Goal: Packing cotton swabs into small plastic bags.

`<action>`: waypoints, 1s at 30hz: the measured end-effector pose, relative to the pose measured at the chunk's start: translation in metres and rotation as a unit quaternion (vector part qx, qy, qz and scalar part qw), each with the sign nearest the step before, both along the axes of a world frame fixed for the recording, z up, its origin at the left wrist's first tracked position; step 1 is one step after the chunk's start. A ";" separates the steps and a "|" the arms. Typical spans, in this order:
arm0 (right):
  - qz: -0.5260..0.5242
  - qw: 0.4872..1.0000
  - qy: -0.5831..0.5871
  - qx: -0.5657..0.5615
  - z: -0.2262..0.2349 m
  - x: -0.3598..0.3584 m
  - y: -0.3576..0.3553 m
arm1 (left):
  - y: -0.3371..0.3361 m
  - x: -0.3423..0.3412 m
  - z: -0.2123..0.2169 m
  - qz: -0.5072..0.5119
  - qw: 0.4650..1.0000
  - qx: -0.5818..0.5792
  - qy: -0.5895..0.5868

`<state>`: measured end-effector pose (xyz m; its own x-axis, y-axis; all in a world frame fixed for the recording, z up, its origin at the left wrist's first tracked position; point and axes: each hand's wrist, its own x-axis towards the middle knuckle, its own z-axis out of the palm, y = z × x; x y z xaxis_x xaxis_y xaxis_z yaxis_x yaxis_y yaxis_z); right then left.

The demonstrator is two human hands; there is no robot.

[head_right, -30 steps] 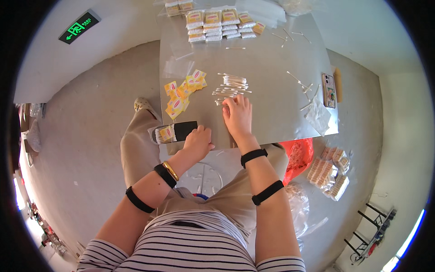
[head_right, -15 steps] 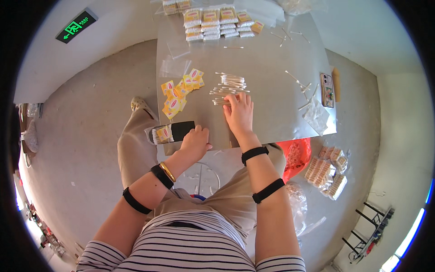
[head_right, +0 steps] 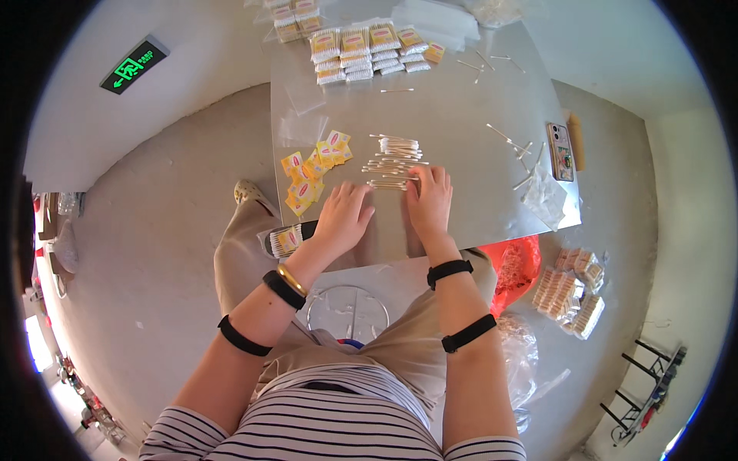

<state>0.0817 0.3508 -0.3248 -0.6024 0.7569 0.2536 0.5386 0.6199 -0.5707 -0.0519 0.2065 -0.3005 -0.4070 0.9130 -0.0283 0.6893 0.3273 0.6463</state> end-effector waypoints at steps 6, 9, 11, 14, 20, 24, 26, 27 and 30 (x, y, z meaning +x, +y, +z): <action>-0.050 0.995 0.009 -0.088 -0.009 0.008 0.005 | 0.025 -0.010 -0.012 0.007 0.998 -0.037 0.041; -0.038 0.995 0.048 -0.083 -0.012 0.000 -0.001 | 0.029 -0.007 -0.011 -0.002 0.998 -0.065 0.015; -0.027 0.994 0.052 -0.089 -0.013 -0.006 -0.007 | 0.028 -0.003 -0.016 0.000 0.999 -0.033 0.022; -0.035 0.987 0.079 -0.133 -0.008 -0.011 -0.010 | 0.028 -0.002 -0.011 0.014 1.000 -0.008 0.017; -0.093 0.988 0.084 -0.085 -0.007 -0.002 0.017 | 0.038 -0.004 -0.018 0.009 0.998 -0.012 0.068; -0.076 0.990 0.085 -0.085 -0.015 -0.008 0.019 | 0.039 0.005 -0.022 -0.021 0.993 -0.047 0.104; -0.033 0.992 0.084 -0.087 -0.014 -0.014 0.008 | 0.036 0.008 -0.026 -0.017 0.993 -0.036 0.107; -0.032 0.989 0.089 -0.111 -0.014 -0.016 0.006 | 0.037 0.010 -0.023 -0.016 0.993 -0.028 0.112; -0.070 0.982 0.128 -0.119 -0.013 -0.011 0.005 | 0.037 0.006 -0.016 -0.018 0.996 -0.033 0.086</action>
<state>0.0705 0.3558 -0.3378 -0.4282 0.8837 0.1887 0.4293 0.3827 -0.8180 -0.0454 0.2437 -0.3163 -0.3772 0.9259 -0.0215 0.8006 0.3377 0.4949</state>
